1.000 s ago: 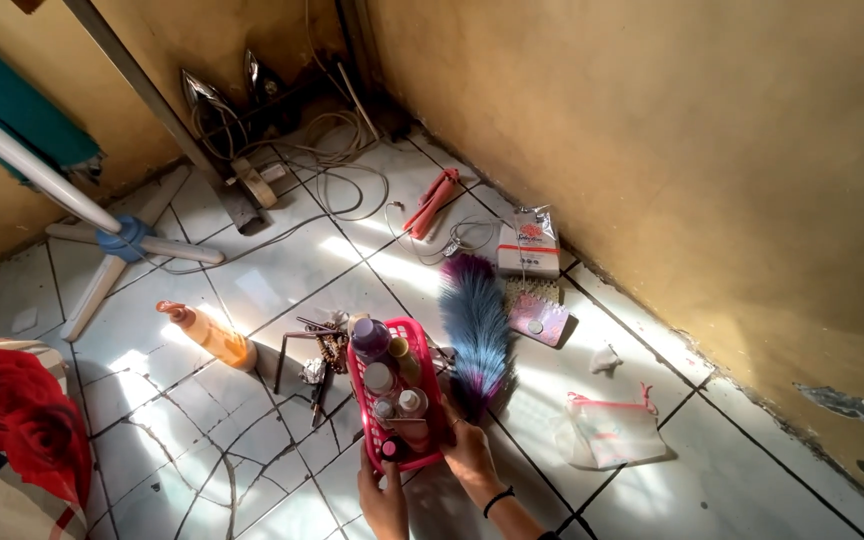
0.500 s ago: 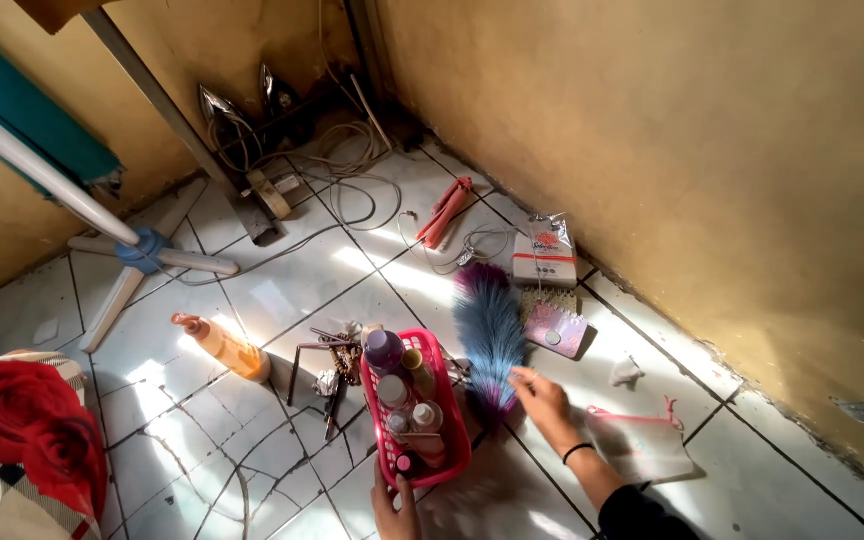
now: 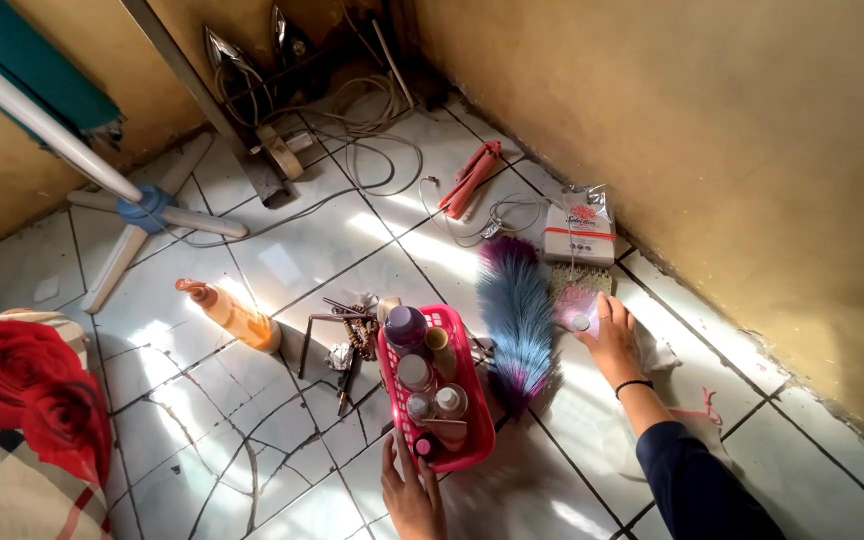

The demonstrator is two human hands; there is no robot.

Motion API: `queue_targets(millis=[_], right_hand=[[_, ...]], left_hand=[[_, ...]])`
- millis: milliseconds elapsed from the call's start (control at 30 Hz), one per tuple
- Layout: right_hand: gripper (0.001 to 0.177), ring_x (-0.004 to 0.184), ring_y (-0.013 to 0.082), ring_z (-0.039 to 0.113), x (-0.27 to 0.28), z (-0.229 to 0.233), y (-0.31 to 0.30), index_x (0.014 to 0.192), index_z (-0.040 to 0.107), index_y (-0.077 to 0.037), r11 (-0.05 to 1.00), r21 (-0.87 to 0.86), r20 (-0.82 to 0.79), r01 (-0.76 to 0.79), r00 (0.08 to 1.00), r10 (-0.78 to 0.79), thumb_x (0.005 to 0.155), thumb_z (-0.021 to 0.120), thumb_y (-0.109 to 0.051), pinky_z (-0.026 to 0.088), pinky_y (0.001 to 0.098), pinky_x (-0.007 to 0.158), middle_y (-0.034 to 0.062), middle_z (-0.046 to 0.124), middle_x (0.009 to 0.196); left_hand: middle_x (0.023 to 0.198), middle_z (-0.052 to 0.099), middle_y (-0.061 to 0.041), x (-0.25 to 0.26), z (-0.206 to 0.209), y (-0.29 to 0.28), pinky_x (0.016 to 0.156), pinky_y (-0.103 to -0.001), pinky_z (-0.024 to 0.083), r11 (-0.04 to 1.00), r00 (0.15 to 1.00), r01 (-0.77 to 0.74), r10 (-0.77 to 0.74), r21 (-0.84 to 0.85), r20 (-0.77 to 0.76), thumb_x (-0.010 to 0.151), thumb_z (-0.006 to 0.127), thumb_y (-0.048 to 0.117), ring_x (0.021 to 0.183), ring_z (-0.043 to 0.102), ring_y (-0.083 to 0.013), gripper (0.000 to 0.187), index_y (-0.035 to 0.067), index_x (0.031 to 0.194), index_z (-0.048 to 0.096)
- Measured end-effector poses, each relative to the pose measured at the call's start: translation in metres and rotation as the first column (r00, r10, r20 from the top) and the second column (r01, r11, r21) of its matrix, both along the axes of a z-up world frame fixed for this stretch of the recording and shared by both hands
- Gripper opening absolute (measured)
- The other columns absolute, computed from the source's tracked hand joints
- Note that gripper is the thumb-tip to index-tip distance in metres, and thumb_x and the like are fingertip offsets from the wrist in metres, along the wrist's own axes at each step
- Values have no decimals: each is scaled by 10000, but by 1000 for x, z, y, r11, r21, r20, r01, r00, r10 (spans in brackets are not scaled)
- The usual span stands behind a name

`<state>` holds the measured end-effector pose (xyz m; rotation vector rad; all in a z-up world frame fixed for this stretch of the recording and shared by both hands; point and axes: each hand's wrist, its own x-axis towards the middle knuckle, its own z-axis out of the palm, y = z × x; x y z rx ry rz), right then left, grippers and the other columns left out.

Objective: Organizing various makeup and skincare products from the floor onto a vanity table.

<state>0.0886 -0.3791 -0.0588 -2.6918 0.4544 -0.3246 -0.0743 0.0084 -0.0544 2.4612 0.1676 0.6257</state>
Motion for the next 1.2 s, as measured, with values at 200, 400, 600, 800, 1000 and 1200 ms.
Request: queue_targets(millis=[200, 400, 600, 800, 1000, 1200], right_hand=[[971, 1277, 328, 471, -17, -4, 4, 1477, 453, -89, 992, -98, -54, -82, 996, 77, 676, 883, -431, 425, 397, 1120, 89, 456, 1458], [1005, 1235, 319, 509, -64, 14, 21, 1305, 444, -85, 997, 74, -162, -2, 987, 14, 510, 1000, -349, 387, 428, 1109, 161, 587, 1233], [892, 1081, 373, 674, -68, 20, 12, 1400, 405, -158, 892, 431, -149, 136, 986, -79, 651, 869, -298, 535, 460, 954, 208, 670, 1134], [814, 1349, 404, 489, -52, -13, 27, 1475, 416, -200, 976, 204, -10, 71, 997, -71, 787, 807, -393, 419, 488, 1130, 210, 480, 1485], [881, 1492, 516, 67, -48, 59, 137, 1536, 360, -163, 984, -88, -44, 158, 986, -162, 814, 791, -423, 90, 689, 1111, 268, 133, 1627], [440, 1415, 364, 490, -31, 101, 224, 1416, 563, -209, 879, 382, 339, -287, 928, 156, 988, 588, -309, 423, 473, 1159, 111, 467, 1577]], left_hand=[[1525, 448, -161, 7, -23, 7, 934, -472, 501, 997, 996, 71, -73, 35, 56, 919, 563, 181, 1232, 554, -365, 608, 57, 1501, 441], [1491, 447, -190, 19, -42, 14, 932, -468, 518, 994, 982, 111, -111, 9, 153, 846, 543, 119, 1230, 578, -372, 689, 38, 1516, 404], [1512, 459, -196, 13, -12, 9, 967, -500, 486, 996, 997, 77, -78, -36, -5, 839, 555, 102, 1237, 558, -386, 720, 40, 1533, 373], [1472, 479, -216, 16, 6, 9, 997, -516, 451, 979, 995, 99, -92, -181, 46, 884, 564, 129, 1273, 540, -443, 670, 38, 1525, 391], [1444, 518, -187, 14, 29, 3, 998, -488, 453, 978, 998, 57, -63, -198, -24, 914, 578, 131, 1246, 556, -397, 617, 55, 1506, 421], [1397, 562, -115, 15, 44, 19, 1041, -467, 395, 986, 989, 109, -121, -126, -89, 847, 699, 180, 1259, 550, -335, 654, 99, 1462, 489]])
